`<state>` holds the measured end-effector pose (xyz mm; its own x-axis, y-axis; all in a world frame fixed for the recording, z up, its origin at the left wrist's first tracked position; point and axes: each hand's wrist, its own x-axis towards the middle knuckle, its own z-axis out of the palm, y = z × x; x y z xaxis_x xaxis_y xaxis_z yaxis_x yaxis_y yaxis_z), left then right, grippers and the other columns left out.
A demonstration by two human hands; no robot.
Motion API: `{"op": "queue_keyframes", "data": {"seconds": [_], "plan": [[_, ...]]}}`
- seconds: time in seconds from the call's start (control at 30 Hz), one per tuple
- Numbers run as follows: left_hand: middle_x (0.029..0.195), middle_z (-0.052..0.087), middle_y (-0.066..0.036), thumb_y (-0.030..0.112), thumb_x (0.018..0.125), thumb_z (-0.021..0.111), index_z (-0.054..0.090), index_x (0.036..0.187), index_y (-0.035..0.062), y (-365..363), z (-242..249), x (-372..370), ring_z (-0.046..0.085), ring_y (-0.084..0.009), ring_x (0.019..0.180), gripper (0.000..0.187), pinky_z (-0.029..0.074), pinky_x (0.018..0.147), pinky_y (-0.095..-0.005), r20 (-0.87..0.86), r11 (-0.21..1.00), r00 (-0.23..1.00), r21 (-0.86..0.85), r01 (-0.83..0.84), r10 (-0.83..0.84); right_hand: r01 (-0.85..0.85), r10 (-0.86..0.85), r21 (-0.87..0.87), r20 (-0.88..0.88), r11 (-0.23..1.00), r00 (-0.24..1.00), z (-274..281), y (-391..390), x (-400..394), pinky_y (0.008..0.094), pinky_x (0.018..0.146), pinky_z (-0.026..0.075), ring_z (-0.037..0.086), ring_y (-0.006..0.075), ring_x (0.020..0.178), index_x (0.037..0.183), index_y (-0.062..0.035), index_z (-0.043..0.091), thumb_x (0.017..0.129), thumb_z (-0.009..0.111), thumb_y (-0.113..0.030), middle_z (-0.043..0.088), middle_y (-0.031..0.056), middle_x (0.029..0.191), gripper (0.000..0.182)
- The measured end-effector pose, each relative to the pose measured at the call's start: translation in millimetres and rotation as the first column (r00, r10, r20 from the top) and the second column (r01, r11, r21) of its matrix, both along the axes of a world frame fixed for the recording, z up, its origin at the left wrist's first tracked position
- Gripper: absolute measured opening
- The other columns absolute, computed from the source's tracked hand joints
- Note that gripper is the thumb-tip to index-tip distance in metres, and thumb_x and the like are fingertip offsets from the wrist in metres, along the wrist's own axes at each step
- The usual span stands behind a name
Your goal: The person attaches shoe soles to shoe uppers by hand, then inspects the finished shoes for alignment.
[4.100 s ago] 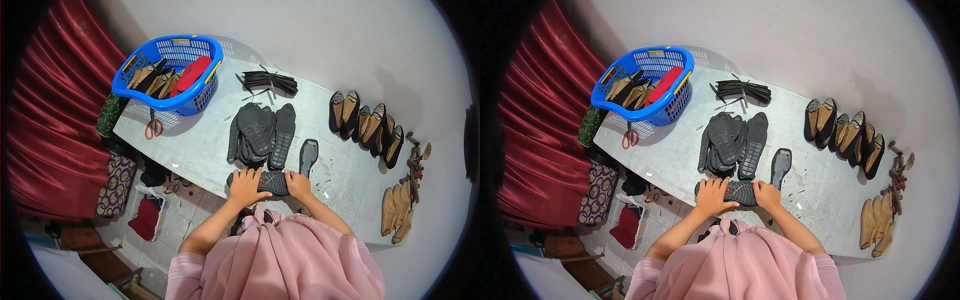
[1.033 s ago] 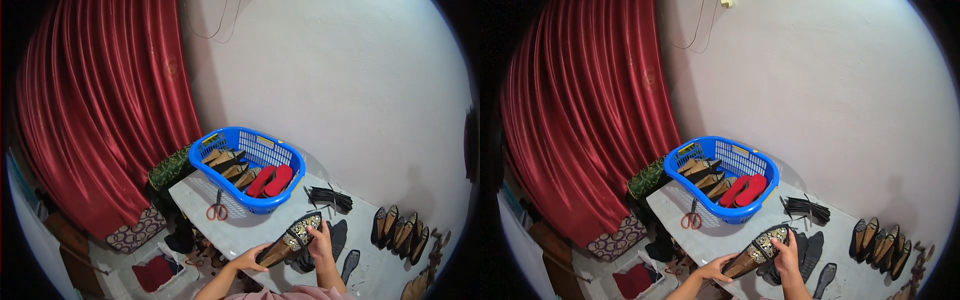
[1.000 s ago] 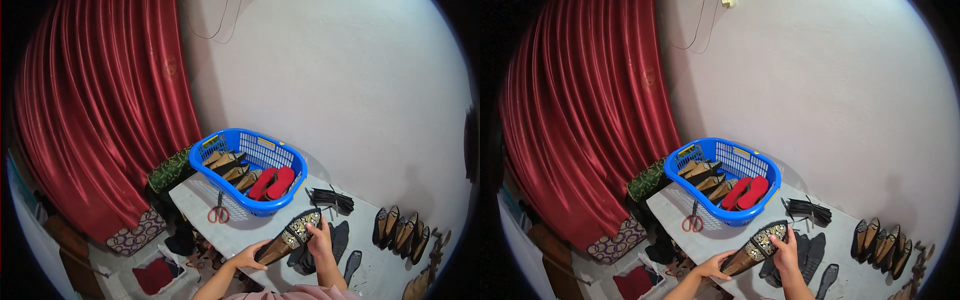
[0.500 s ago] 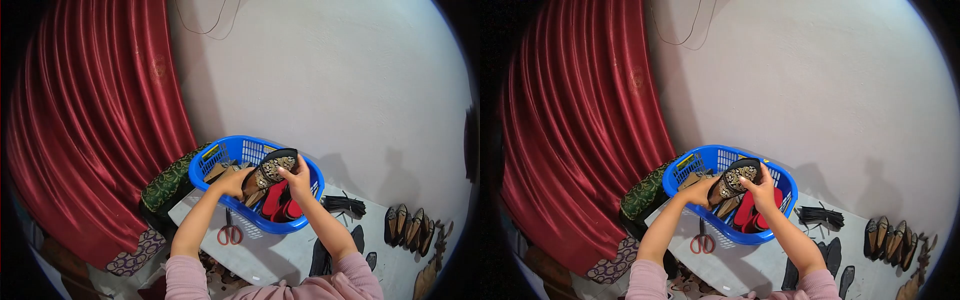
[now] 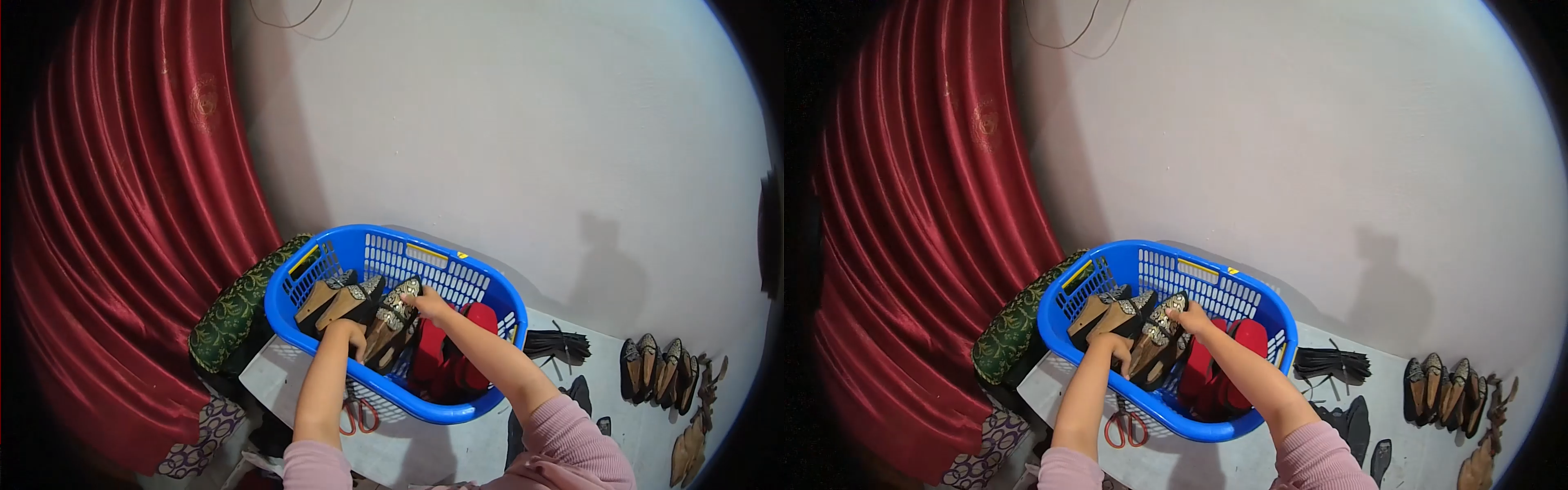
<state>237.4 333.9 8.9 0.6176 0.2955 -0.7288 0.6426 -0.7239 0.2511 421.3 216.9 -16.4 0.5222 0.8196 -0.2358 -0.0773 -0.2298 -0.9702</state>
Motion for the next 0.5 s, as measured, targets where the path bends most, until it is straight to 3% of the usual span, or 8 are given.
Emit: {"op": "queue_keyframes", "data": {"seconds": [0.03, 0.13, 0.2, 0.23, 0.4, 0.43, 0.47, 0.5], "plan": [[0.115, 0.063, -0.012, 0.019, 0.054, 0.086, 0.060, 0.117, 0.0032, -1, -1, 0, 0.060, -0.0241, 0.103, 0.070, 0.048, 0.085, -0.0374, -0.070, 0.994, 0.994, 0.080, -0.075, 0.081, -0.004, 0.004, -0.014, -0.012, 1.000, 1.000, -1, 11, 1, 0.0344, 0.073, 0.051, 0.063, 0.0187, 0.086, 0.108, -0.0011, 0.061, 0.079, 0.074, -0.021, 0.066, 0.0086, 0.096, 0.037], [0.102, 0.068, -0.011, 0.021, 0.056, 0.085, 0.067, 0.104, 0.0001, 25, -39, 11, 0.064, -0.0243, 0.093, 0.055, 0.050, 0.079, -0.0377, -0.335, 0.966, 0.928, -0.139, -0.218, 0.161, -0.019, 0.016, -0.069, -0.049, 0.997, 0.999, 3, 32, -7, 0.0362, 0.075, 0.051, 0.065, 0.0238, 0.086, 0.103, 0.0020, 0.062, 0.079, 0.074, -0.028, 0.067, 0.0114, 0.095, 0.041], [0.097, 0.069, -0.011, 0.022, 0.059, 0.084, 0.071, 0.094, -0.0002, 19, -19, 6, 0.066, -0.0239, 0.084, 0.044, 0.051, 0.075, -0.0371, -0.330, 0.950, 0.928, -0.192, -0.245, 0.173, 0.027, 0.076, -0.252, 0.391, 0.967, 0.917, -73, 75, 23, 0.0370, 0.079, 0.051, 0.066, 0.0314, 0.091, 0.105, 0.0039, 0.062, 0.074, 0.076, -0.037, 0.067, 0.0183, 0.099, 0.054], [0.097, 0.069, -0.011, 0.022, 0.059, 0.083, 0.071, 0.094, 0.0000, 23, -25, 5, 0.066, -0.0240, 0.084, 0.043, 0.051, 0.075, -0.0371, -0.307, 0.957, 0.930, -0.141, -0.252, 0.200, -0.006, 0.191, -0.379, 0.452, 0.925, 0.871, -63, 67, 19, 0.0380, 0.087, 0.048, 0.063, 0.0355, 0.101, 0.113, 0.0054, 0.059, 0.071, 0.075, -0.046, 0.064, 0.0243, 0.108, 0.069], [0.098, 0.069, -0.012, 0.022, 0.061, 0.082, 0.071, 0.091, 0.0009, 44, -73, 7, 0.066, -0.0241, 0.084, 0.038, 0.052, 0.075, -0.0369, -0.144, 0.955, 0.946, 0.099, -0.279, 0.292, 0.045, 0.135, -0.342, 0.483, 0.939, 0.865, -111, 64, 26, 0.0378, 0.098, 0.041, 0.054, 0.0372, 0.115, 0.124, 0.0104, 0.047, 0.077, 0.069, -0.051, 0.056, 0.0280, 0.121, 0.080], [0.097, 0.069, -0.013, 0.024, 0.063, 0.081, 0.072, 0.085, 0.0030, 43, -80, 6, 0.067, -0.0251, 0.085, 0.032, 0.052, 0.076, -0.0378, -0.002, 0.931, 0.974, 0.297, -0.214, 0.225, 0.032, 0.140, -0.337, 0.474, 0.941, 0.869, -115, 65, 27, 0.0377, 0.099, 0.040, 0.053, 0.0375, 0.117, 0.126, 0.0106, 0.046, 0.077, 0.068, -0.052, 0.055, 0.0282, 0.122, 0.082], [0.097, 0.069, -0.014, 0.025, 0.064, 0.080, 0.072, 0.086, 0.0029, 44, -85, 7, 0.067, -0.0258, 0.086, 0.032, 0.052, 0.077, -0.0378, 0.031, 0.918, 0.973, 0.326, -0.226, 0.229, 0.023, 0.142, -0.331, 0.464, 0.943, 0.874, -119, 64, 29, 0.0376, 0.100, 0.039, 0.052, 0.0378, 0.118, 0.127, 0.0108, 0.044, 0.077, 0.068, -0.053, 0.054, 0.0283, 0.123, 0.084], [0.097, 0.069, -0.015, 0.027, 0.064, 0.079, 0.072, 0.086, 0.0029, 28, -57, 7, 0.067, -0.0265, 0.088, 0.033, 0.052, 0.078, -0.0378, 0.067, 0.905, 0.971, 0.354, -0.237, 0.229, -0.030, 0.194, -0.369, 0.416, 0.929, 0.889, -104, 60, 30, 0.0374, 0.101, 0.039, 0.051, 0.0375, 0.119, 0.130, 0.0098, 0.041, 0.078, 0.067, -0.050, 0.053, 0.0280, 0.125, 0.084]]}}
